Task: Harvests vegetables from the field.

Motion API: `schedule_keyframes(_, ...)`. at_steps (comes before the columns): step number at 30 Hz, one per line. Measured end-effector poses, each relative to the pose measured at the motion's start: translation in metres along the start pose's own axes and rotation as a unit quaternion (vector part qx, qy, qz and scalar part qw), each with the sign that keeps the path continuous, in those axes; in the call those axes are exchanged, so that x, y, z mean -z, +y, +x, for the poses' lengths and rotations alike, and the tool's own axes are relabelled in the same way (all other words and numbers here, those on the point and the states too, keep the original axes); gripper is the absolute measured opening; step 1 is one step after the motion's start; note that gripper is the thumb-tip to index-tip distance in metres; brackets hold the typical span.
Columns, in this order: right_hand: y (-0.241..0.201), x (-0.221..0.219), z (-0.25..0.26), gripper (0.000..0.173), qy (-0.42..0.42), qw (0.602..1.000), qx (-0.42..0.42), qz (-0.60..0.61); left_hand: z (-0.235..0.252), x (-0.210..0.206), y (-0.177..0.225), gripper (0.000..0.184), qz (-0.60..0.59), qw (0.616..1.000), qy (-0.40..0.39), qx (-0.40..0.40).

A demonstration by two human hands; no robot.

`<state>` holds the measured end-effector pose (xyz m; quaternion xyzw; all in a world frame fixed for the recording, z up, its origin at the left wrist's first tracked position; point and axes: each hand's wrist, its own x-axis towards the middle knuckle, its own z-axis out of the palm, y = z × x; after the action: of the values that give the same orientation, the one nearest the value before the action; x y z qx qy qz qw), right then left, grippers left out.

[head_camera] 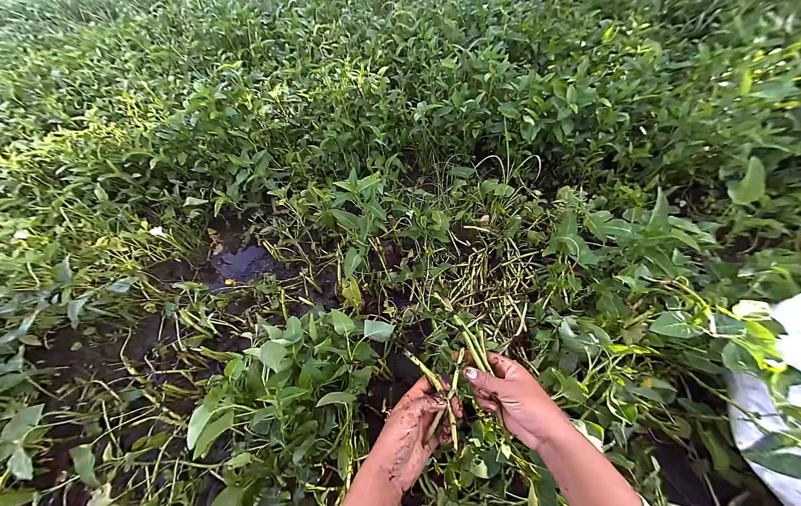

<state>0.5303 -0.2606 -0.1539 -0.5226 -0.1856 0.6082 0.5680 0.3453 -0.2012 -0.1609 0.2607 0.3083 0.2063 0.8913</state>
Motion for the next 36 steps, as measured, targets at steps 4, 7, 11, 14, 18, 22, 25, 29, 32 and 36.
schedule_keyframes(4,0.002,0.0,0.001,0.007,0.014,1.0,0.004,-0.003,-0.001,-0.003,0.003,0.023,0.033,0.998,0.055,0.01)
schedule_keyframes(7,-0.002,0.006,-0.001,0.004,0.058,0.998,0.028,0.008,0.001,0.006,0.013,0.02,0.049,0.994,0.094,-0.02)
schedule_keyframes(11,-0.009,0.011,-0.004,0.002,0.065,0.997,0.031,0.013,-0.003,0.011,0.031,0.01,0.069,0.992,0.103,-0.038)
schedule_keyframes(14,-0.01,0.008,-0.006,0.003,0.051,0.998,0.027,0.003,-0.004,0.011,0.035,0.005,0.108,0.989,0.098,-0.033)
schedule_keyframes(18,-0.009,0.002,-0.005,0.002,0.049,0.998,0.025,0.002,-0.002,0.01,0.028,0.007,0.193,0.976,0.088,-0.047)
schedule_keyframes(22,0.0,-0.005,0.0,0.006,0.07,0.997,0.009,0.006,0.001,0.007,0.011,0.019,0.27,0.959,0.067,-0.048)
schedule_keyframes(25,0.007,-0.009,0.003,0.008,0.06,0.998,-0.001,-0.002,0.004,0.006,0.0,0.025,0.283,0.957,0.053,-0.03)
schedule_keyframes(29,0.011,-0.011,0.003,0.017,0.023,1.0,0.001,-0.012,0.001,0.012,0.002,0.028,0.278,0.959,0.058,-0.004)
schedule_keyframes(32,0.012,-0.01,0.002,0.027,0.013,0.999,-0.014,0.045,0.001,0.019,0.012,0.021,0.252,0.964,0.086,-0.017)
schedule_keyframes(36,0.013,-0.01,-0.003,0.023,0.018,0.994,-0.047,0.095,0.002,0.019,0.017,0.011,0.221,0.965,0.135,-0.048)
